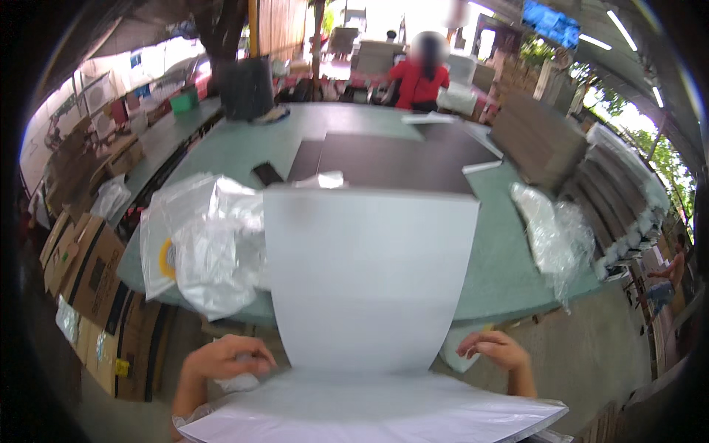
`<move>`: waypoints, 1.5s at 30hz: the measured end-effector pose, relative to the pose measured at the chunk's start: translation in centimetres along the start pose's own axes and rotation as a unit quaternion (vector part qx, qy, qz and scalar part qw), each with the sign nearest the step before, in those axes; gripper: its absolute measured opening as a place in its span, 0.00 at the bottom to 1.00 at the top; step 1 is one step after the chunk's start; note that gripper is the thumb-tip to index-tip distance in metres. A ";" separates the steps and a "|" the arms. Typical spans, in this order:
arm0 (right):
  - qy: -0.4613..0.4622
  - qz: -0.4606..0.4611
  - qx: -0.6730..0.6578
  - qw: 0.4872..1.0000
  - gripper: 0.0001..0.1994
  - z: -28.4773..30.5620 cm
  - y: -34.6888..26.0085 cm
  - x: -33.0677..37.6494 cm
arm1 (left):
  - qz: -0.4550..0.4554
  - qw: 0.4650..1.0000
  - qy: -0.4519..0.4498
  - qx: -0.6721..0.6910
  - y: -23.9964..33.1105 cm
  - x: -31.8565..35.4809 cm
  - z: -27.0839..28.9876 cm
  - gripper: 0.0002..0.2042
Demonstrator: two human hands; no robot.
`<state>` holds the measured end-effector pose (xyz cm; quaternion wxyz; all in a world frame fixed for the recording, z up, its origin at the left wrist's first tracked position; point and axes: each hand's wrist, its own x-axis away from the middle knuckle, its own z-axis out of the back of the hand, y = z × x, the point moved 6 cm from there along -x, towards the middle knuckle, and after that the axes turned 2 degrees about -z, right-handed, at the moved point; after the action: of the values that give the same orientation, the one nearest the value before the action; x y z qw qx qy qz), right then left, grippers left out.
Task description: The person repeatedly wraps rectangular panels with clear plastic bags on a workbench. They pull the bag over each panel, smooth it, and place the wrapped panel on a growing stack. The process is repeated for multiple panels throughout the clip.
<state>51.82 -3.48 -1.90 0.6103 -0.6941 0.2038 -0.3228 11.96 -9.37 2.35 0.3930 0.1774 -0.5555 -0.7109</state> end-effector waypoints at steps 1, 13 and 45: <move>-0.209 0.099 -0.110 0.967 0.21 -3.6 -5.0 1.5 | -0.101 0.981 -0.159 0.043 3.8 0.4 -1.7 0.14; -0.252 -0.311 0.373 0.837 0.36 -5.6 20.6 -6.9 | 0.081 0.966 0.003 -0.244 -18.6 -9.8 -10.7 0.11; -0.012 0.199 -0.422 0.884 0.08 0.0 -8.5 -12.2 | 0.083 0.985 0.100 -0.112 -3.1 -10.1 -2.0 0.23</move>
<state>42.28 6.21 3.95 0.3133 -0.8346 0.4477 -0.0694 18.58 -2.78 -3.00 0.5213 0.1558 -0.4429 -0.7126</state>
